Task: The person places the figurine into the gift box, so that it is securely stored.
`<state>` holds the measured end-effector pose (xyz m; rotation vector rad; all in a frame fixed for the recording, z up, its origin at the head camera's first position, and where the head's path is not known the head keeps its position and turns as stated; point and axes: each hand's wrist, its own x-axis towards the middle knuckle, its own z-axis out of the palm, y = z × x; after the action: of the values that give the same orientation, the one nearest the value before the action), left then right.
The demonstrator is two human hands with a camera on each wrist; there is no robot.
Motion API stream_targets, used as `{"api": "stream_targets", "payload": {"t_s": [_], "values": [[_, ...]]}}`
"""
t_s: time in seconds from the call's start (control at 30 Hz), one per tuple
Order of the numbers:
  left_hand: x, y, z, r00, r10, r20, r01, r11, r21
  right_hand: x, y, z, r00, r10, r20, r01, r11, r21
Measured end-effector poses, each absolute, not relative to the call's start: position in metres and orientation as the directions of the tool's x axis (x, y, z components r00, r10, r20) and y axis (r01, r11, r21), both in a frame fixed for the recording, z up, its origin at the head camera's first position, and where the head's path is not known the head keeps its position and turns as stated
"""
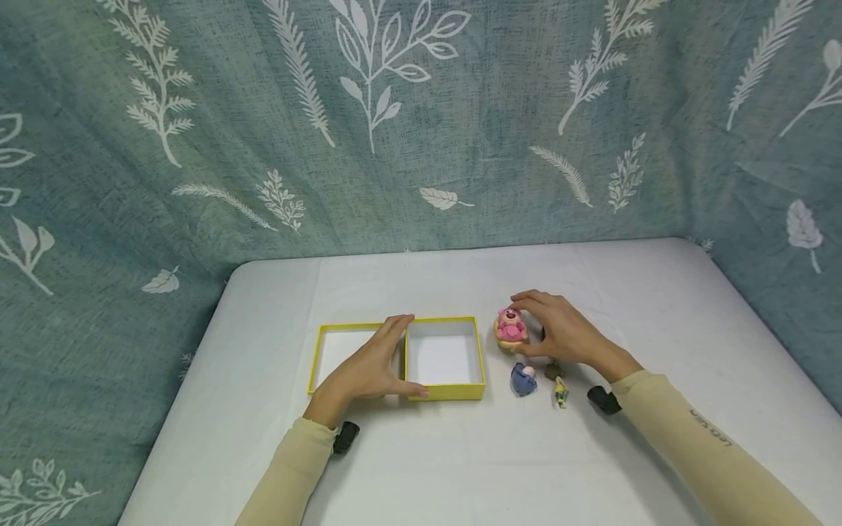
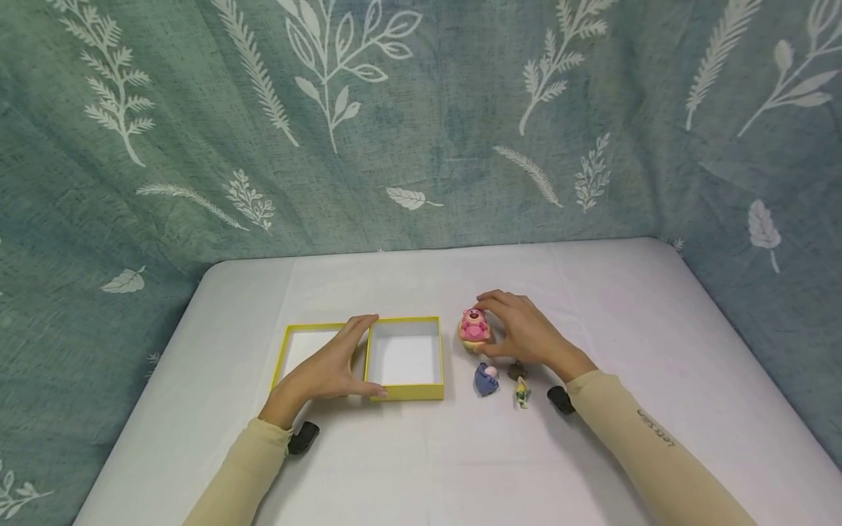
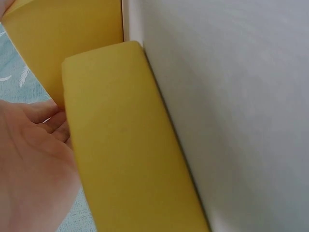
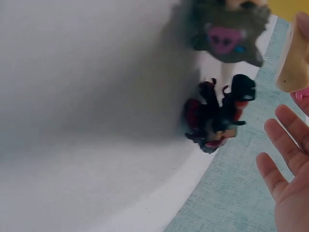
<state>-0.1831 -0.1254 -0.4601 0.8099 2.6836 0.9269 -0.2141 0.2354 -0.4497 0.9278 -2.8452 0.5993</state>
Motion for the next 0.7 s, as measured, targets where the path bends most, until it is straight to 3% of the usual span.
{"api": "stream_targets", "payload": {"t_s": [0.7], "values": [[-0.184,-0.127,-0.461,-0.839,0.543,-0.012,0.424,0.668,0.612,-0.208,0.212,-0.429,-0.761,-0.59,0.269,-0.647,0.666,-0.371]]}}
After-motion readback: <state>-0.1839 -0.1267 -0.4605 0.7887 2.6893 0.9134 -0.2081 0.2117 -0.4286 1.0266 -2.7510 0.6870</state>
